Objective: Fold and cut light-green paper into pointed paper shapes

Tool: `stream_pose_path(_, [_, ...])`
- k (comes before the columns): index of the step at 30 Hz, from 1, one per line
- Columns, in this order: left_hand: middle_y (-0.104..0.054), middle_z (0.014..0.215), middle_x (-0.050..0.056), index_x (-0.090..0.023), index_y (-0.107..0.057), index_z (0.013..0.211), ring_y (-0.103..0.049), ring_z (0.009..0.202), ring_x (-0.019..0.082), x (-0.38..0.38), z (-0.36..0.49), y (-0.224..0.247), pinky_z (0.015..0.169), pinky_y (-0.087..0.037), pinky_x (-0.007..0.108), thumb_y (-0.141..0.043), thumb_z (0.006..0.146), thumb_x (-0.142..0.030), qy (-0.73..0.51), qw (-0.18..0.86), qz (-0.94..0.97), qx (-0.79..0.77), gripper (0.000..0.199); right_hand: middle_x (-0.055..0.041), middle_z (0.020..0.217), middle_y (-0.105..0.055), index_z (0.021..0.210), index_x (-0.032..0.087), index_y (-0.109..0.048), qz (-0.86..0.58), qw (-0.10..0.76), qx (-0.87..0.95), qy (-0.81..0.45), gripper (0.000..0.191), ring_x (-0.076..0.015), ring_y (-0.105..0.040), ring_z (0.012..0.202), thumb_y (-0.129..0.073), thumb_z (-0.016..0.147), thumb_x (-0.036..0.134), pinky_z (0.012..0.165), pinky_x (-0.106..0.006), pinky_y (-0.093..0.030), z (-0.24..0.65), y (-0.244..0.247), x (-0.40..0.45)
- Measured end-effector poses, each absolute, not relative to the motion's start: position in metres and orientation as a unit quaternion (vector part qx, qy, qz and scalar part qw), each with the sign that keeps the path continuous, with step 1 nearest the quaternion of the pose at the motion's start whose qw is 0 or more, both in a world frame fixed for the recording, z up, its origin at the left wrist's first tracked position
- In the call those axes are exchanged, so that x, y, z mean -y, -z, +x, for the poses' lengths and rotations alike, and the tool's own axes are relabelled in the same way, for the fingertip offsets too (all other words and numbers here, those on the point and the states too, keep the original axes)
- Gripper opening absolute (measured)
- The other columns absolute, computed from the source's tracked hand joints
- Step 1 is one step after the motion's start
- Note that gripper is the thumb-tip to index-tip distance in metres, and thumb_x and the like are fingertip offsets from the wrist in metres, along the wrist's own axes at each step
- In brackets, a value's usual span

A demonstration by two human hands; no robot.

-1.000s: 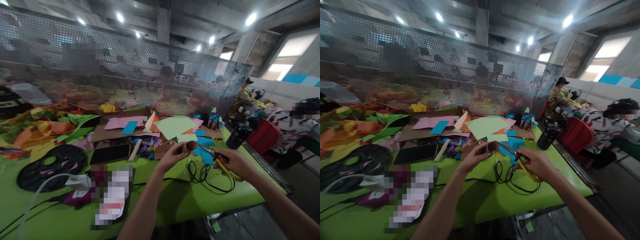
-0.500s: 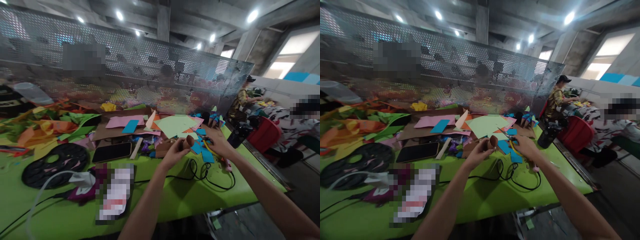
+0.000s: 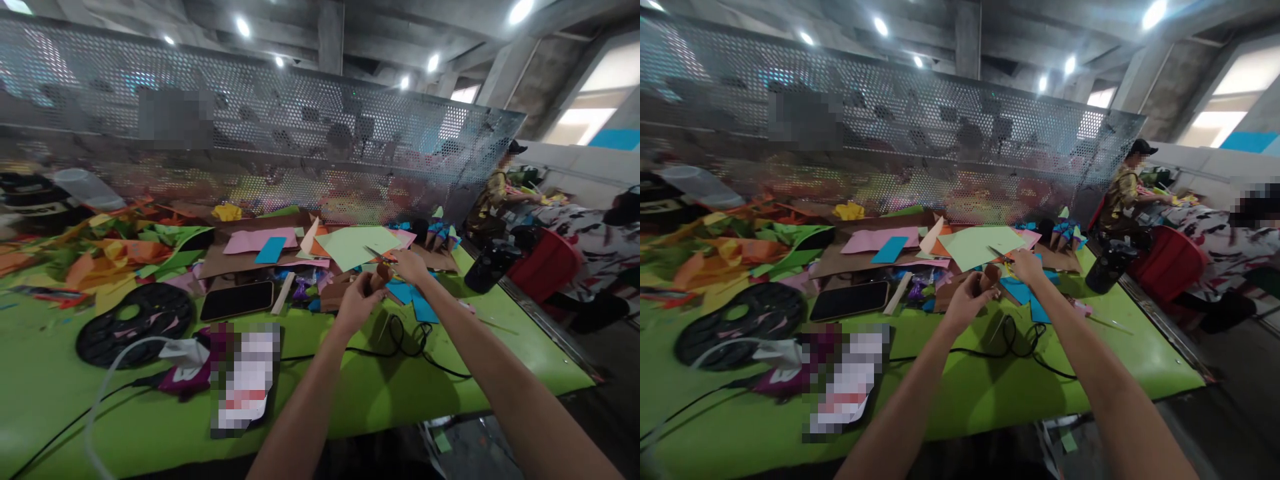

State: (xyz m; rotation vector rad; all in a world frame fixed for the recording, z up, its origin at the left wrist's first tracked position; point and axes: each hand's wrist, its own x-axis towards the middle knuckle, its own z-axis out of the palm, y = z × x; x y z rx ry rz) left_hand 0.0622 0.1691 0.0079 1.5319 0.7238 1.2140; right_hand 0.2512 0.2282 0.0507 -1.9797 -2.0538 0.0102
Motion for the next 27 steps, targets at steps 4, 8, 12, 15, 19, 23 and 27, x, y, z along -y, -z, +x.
stream_pose_path(4, [-0.06, 0.082, -0.001, -0.019, -0.054, 0.092, -0.055, 0.077, 0.015, -0.169, 0.059, -0.008, 0.068, -0.04, 0.025, -0.065, 0.082, -0.032, -0.486, 0.414, 0.665, -0.386, 0.02, -0.0105, 0.124, -0.064, 0.118, 0.022, -0.067, -0.631, 0.243, 0.737, -0.005, 0.034, -0.0231, -0.059, 0.116, -0.042, 0.099, 0.032, 0.099, -0.035, -0.046, 0.244, -0.067, -0.197])
stream_pose_path(8, [-0.063, 0.083, 0.001, -0.019, -0.054, 0.099, -0.058, 0.074, 0.017, -0.165, 0.057, -0.01, 0.066, -0.04, 0.026, -0.062, 0.085, -0.029, -0.459, 0.345, 0.696, -0.431, 0.019, -0.0102, 0.126, -0.06, 0.099, 0.025, -0.073, -0.491, 0.43, 0.751, -0.103, 0.023, -0.0261, -0.055, 0.122, -0.062, 0.089, 0.042, 0.104, -0.043, -0.044, 0.236, -0.063, -0.162])
stream_pose_path(12, [-0.069, 0.093, 0.008, -0.017, -0.055, 0.108, -0.065, 0.083, 0.023, -0.162, 0.06, -0.012, 0.071, -0.045, 0.03, -0.061, 0.085, -0.021, -0.409, 0.301, 0.739, -0.444, 0.024, -0.0108, 0.131, -0.059, 0.084, 0.024, -0.074, -0.435, 0.444, 0.769, -0.152, 0.017, -0.0304, -0.052, 0.125, -0.077, 0.075, 0.038, 0.108, -0.048, -0.039, 0.231, -0.044, -0.153])
stream_pose_path(15, [-0.071, 0.103, 0.01, -0.017, -0.054, 0.118, -0.067, 0.092, 0.024, -0.162, 0.061, -0.014, 0.077, -0.049, 0.031, -0.062, 0.085, -0.021, -0.406, 0.32, 0.744, -0.423, 0.034, -0.0101, 0.125, -0.062, 0.08, 0.024, -0.075, -0.443, 0.472, 0.742, -0.172, 0.014, -0.0301, -0.054, 0.121, -0.074, 0.078, 0.038, 0.106, -0.048, -0.039, 0.231, -0.034, -0.157])
stream_pose_path(19, [-0.071, 0.114, 0.008, -0.02, -0.053, 0.126, -0.067, 0.101, 0.022, -0.163, 0.06, -0.015, 0.085, -0.051, 0.03, -0.058, 0.088, -0.02, -0.413, 0.34, 0.743, -0.402, 0.038, -0.0105, 0.113, -0.064, 0.082, 0.022, -0.076, -0.484, 0.518, 0.672, -0.214, 0.024, -0.0297, -0.059, 0.111, -0.076, 0.073, 0.044, 0.1, -0.045, -0.044, 0.236, -0.028, -0.157])
stream_pose_path(23, [-0.071, 0.113, 0.011, -0.018, -0.056, 0.128, -0.068, 0.101, 0.025, -0.161, 0.06, -0.015, 0.086, -0.051, 0.034, -0.051, 0.092, -0.019, -0.372, 0.296, 0.778, -0.412, 0.036, -0.0088, 0.113, -0.064, 0.08, 0.023, -0.077, -0.488, 0.516, 0.655, -0.259, 0.026, -0.029, -0.059, 0.111, -0.079, 0.07, 0.047, 0.102, -0.044, -0.043, 0.243, -0.027, -0.151])
stream_pose_path(27, [-0.073, 0.111, 0.011, -0.018, -0.057, 0.129, -0.069, 0.097, 0.026, -0.159, 0.062, -0.015, 0.084, -0.051, 0.034, -0.05, 0.094, -0.024, -0.346, 0.274, 0.797, -0.412, 0.036, -0.0074, 0.108, -0.066, 0.078, 0.026, -0.078, -0.457, 0.508, 0.668, -0.296, 0.023, -0.0289, -0.057, 0.118, -0.081, 0.069, 0.046, 0.107, -0.044, -0.04, 0.245, -0.028, -0.148])
